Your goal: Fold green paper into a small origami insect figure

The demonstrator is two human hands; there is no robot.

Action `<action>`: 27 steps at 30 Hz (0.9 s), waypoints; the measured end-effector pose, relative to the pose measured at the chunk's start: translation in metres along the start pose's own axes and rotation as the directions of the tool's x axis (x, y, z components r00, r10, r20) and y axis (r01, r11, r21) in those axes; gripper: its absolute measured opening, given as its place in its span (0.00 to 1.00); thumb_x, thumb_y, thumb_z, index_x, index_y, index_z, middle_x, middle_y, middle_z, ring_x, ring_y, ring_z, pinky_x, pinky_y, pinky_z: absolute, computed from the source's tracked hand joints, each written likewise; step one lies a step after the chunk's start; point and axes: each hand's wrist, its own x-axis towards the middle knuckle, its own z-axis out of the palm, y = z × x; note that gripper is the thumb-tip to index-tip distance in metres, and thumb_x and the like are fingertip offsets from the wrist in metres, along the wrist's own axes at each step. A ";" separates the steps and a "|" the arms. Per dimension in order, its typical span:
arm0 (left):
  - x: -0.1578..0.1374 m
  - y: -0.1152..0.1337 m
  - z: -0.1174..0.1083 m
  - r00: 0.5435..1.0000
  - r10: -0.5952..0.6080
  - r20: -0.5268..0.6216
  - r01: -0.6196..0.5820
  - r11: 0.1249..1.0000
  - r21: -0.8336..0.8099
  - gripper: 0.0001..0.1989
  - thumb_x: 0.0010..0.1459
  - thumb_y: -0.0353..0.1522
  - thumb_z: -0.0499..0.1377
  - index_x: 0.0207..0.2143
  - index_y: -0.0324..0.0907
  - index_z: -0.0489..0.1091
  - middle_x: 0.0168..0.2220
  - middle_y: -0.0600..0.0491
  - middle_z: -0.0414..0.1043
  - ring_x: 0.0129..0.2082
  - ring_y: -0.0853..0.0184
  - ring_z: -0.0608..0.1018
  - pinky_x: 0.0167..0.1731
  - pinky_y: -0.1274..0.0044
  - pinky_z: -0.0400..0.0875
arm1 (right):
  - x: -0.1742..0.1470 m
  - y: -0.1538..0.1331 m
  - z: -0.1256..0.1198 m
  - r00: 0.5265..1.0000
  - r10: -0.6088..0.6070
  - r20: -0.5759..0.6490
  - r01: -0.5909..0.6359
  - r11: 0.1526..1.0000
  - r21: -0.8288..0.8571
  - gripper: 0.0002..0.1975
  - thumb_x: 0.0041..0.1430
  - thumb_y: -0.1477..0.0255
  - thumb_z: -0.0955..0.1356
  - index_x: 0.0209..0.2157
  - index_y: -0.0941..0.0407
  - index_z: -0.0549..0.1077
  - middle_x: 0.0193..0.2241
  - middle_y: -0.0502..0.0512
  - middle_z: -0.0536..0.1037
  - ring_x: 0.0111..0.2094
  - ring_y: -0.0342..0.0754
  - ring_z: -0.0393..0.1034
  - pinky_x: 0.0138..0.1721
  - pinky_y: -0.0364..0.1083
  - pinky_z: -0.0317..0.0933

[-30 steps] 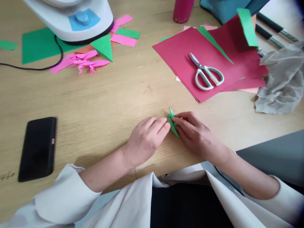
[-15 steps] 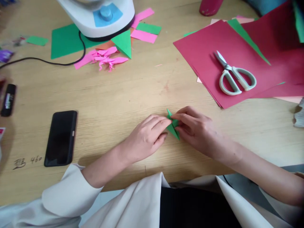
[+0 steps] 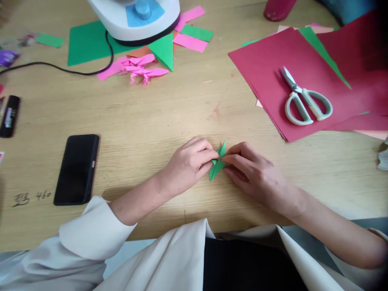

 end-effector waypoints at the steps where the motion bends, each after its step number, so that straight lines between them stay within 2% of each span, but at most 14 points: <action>1: 0.000 0.000 -0.001 1.000 -0.011 0.004 0.011 1.000 -0.026 0.06 0.62 0.25 0.58 0.38 0.40 0.75 0.35 0.51 0.74 0.38 0.68 0.75 0.40 0.76 0.72 | 0.000 0.001 0.000 1.000 -0.031 0.008 0.030 1.000 0.005 0.09 0.66 0.78 0.63 0.43 0.57 0.73 0.43 0.61 0.72 0.42 0.50 0.72 0.44 0.50 0.71; 7: 0.004 -0.001 -0.007 0.996 -0.058 0.063 0.066 0.989 -0.131 0.09 0.61 0.23 0.58 0.39 0.41 0.76 0.36 0.54 0.77 0.35 0.71 0.78 0.36 0.79 0.71 | 0.000 0.006 -0.001 0.986 -0.162 0.047 0.164 0.986 -0.040 0.08 0.66 0.79 0.63 0.39 0.58 0.73 0.43 0.61 0.75 0.43 0.50 0.72 0.46 0.52 0.71; 11: 0.012 -0.003 -0.014 0.990 -0.083 0.110 0.101 0.981 -0.168 0.09 0.59 0.22 0.59 0.40 0.41 0.74 0.34 0.57 0.77 0.32 0.73 0.77 0.34 0.81 0.69 | -0.001 0.007 -0.003 0.980 -0.194 0.046 0.198 0.974 -0.112 0.06 0.65 0.79 0.64 0.39 0.59 0.74 0.41 0.62 0.77 0.42 0.51 0.72 0.44 0.53 0.70; 14: 0.019 -0.004 -0.018 0.977 -0.079 0.197 0.113 0.978 -0.173 0.09 0.59 0.21 0.58 0.39 0.41 0.73 0.32 0.58 0.76 0.29 0.73 0.76 0.31 0.81 0.67 | -0.002 0.008 -0.003 0.978 -0.206 0.031 0.208 0.972 -0.114 0.08 0.65 0.80 0.64 0.41 0.58 0.74 0.41 0.61 0.78 0.41 0.51 0.73 0.43 0.53 0.70; 17: 0.025 -0.007 -0.019 0.965 -0.048 0.258 0.095 0.981 -0.171 0.09 0.58 0.22 0.57 0.38 0.41 0.72 0.32 0.57 0.74 0.30 0.73 0.75 0.31 0.81 0.66 | -0.004 0.009 -0.002 0.975 -0.218 0.038 0.221 0.968 -0.119 0.09 0.64 0.81 0.64 0.43 0.58 0.74 0.43 0.61 0.78 0.44 0.52 0.73 0.45 0.53 0.70; 22: 0.025 -0.012 -0.017 0.976 -0.081 0.203 0.123 0.972 -0.202 0.13 0.56 0.22 0.60 0.43 0.41 0.65 0.39 0.55 0.72 0.29 0.75 0.75 0.33 0.81 0.69 | -0.007 0.009 -0.003 0.977 -0.203 0.059 0.209 0.966 -0.153 0.10 0.65 0.80 0.65 0.46 0.58 0.73 0.45 0.60 0.78 0.45 0.52 0.74 0.47 0.53 0.69; 24: 0.023 -0.013 -0.016 0.980 -0.076 0.185 0.111 0.976 -0.187 0.11 0.57 0.22 0.60 0.40 0.40 0.64 0.40 0.54 0.70 0.30 0.75 0.74 0.33 0.81 0.69 | -0.007 0.008 -0.003 0.978 -0.202 0.055 0.208 0.966 -0.156 0.10 0.64 0.80 0.65 0.46 0.58 0.73 0.44 0.61 0.78 0.44 0.52 0.74 0.46 0.53 0.69; 27: 0.018 -0.013 -0.015 0.986 -0.006 0.165 0.031 0.988 -0.149 0.04 0.60 0.23 0.59 0.36 0.39 0.67 0.42 0.52 0.70 0.36 0.72 0.75 0.36 0.80 0.70 | -0.007 0.008 -0.002 0.978 -0.203 0.052 0.208 0.965 -0.158 0.09 0.64 0.80 0.65 0.45 0.59 0.73 0.44 0.61 0.78 0.44 0.52 0.74 0.45 0.53 0.69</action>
